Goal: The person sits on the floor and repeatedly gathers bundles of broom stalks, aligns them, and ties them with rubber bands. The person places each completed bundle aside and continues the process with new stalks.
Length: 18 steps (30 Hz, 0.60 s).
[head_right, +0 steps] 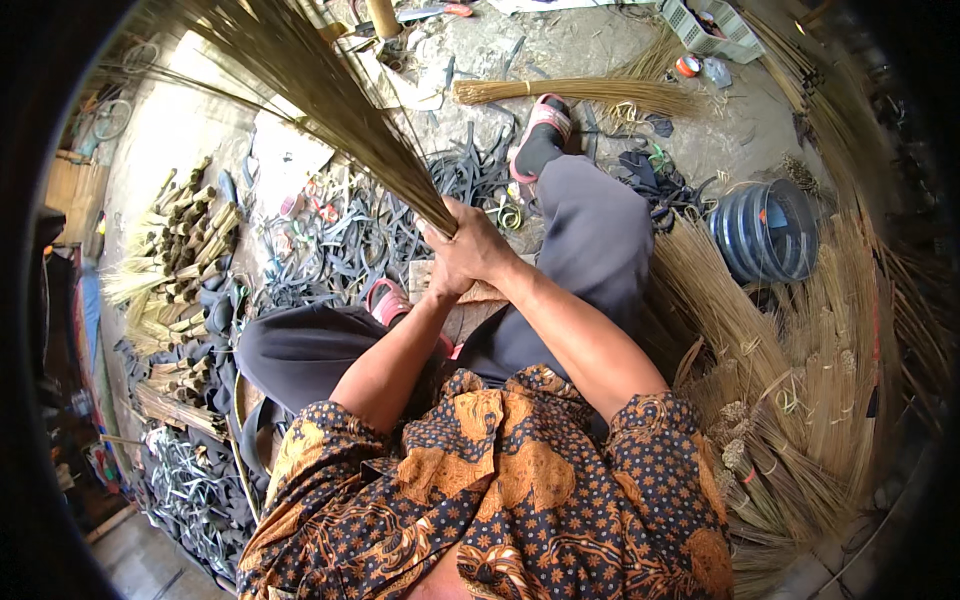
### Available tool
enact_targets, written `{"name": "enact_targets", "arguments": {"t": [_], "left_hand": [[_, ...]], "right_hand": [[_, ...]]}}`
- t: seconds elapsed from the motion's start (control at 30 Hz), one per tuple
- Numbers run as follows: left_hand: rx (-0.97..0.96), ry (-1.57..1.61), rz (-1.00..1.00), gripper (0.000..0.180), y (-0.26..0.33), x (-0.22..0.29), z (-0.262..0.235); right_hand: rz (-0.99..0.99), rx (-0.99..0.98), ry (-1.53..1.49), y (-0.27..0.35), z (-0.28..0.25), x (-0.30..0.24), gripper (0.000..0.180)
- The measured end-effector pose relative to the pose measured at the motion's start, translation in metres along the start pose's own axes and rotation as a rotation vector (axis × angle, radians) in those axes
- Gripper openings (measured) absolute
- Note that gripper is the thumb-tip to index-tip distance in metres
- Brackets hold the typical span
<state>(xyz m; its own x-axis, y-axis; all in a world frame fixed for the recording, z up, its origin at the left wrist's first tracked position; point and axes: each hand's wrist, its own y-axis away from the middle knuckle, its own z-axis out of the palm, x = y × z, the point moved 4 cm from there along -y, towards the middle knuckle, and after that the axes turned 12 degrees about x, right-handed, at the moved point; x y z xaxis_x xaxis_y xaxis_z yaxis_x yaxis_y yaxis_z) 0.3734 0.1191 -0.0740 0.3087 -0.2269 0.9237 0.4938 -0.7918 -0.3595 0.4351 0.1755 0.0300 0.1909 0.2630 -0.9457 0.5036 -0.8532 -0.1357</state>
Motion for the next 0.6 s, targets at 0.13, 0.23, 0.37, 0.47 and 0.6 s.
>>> {"name": "enact_targets", "arguments": {"t": [0.13,0.23,0.37,0.47,0.6], "left_hand": [[-0.019,0.122,-0.137,0.041,0.005,-0.008,0.014],[-0.107,-0.023,-0.085,0.041,0.008,-0.005,0.021],[-0.164,-0.04,-0.368,0.04,0.005,-0.018,0.03],[-0.057,0.088,-0.22,0.043,0.002,-0.016,0.034],[-0.058,0.052,-0.119,0.041,0.012,-0.023,0.036]], "right_hand": [[-0.069,0.051,-0.079,0.001,-0.015,0.013,0.029],[0.042,0.025,0.105,0.002,-0.018,0.028,0.027],[-0.01,0.05,0.065,-0.005,-0.026,0.027,0.015],[-0.019,-0.002,-0.057,-0.008,-0.034,0.022,0.012],[-0.012,0.048,-0.055,0.001,-0.035,0.026,0.026]]}}
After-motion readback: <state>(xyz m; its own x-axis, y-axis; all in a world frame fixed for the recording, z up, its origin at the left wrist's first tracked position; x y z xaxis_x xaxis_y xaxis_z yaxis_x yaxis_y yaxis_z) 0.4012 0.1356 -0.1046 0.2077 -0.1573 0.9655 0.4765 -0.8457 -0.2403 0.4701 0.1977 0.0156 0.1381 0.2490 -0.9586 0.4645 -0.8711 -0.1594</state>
